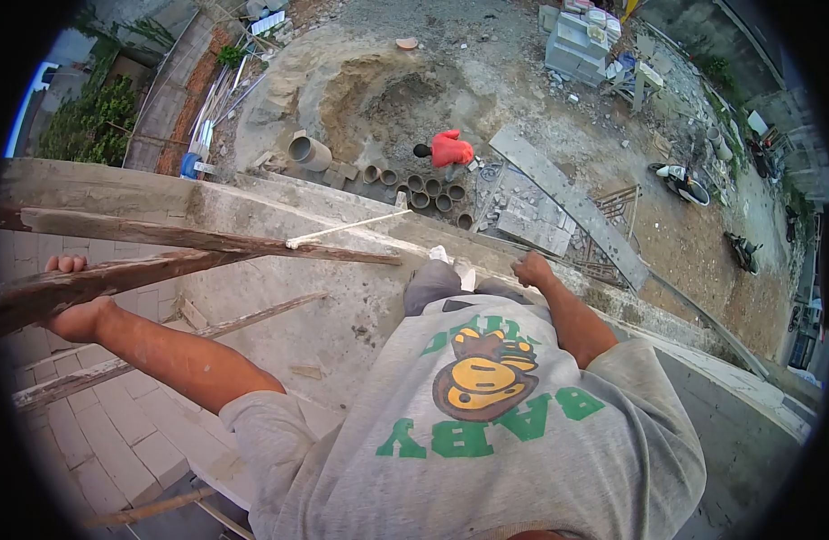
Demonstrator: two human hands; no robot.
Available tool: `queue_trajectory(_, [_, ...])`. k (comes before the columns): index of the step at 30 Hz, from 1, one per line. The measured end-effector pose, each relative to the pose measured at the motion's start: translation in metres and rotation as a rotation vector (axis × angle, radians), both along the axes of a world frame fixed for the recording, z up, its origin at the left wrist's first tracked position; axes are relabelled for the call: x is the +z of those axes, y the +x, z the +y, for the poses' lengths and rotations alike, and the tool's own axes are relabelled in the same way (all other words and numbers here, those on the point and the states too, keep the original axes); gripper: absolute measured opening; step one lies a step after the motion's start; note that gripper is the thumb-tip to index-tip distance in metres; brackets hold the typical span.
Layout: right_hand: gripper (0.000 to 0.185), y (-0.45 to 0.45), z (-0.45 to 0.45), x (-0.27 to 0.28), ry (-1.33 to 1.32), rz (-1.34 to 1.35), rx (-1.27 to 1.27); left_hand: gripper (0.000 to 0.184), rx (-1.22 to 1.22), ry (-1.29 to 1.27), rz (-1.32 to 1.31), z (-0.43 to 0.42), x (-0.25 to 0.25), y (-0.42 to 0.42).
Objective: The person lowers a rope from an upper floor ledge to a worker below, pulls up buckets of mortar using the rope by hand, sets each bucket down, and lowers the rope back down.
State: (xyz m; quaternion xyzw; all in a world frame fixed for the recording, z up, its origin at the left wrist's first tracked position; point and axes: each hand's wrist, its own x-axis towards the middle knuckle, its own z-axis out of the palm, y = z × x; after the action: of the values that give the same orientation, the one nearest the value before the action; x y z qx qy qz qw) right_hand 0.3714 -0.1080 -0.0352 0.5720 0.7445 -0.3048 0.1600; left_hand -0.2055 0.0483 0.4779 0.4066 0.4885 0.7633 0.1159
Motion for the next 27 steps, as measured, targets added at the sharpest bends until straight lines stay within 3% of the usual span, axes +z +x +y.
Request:
queue_trajectory(4, [0.024,-0.007,0.007,0.01,-0.014,-0.118,0.099,0.065,-0.006,0.025,0.011,-0.001,0.001,0.006])
queue_trajectory(7, [0.023,-0.004,0.005,-0.001,-0.025,-0.018,-0.007,0.066,-0.03,0.028,0.009,-0.001,-0.002,0.001])
queue_trajectory(27, [0.017,0.011,-0.002,-0.002,0.103,0.005,0.079,0.065,0.045,0.026,0.018,-0.001,-0.001,0.014])
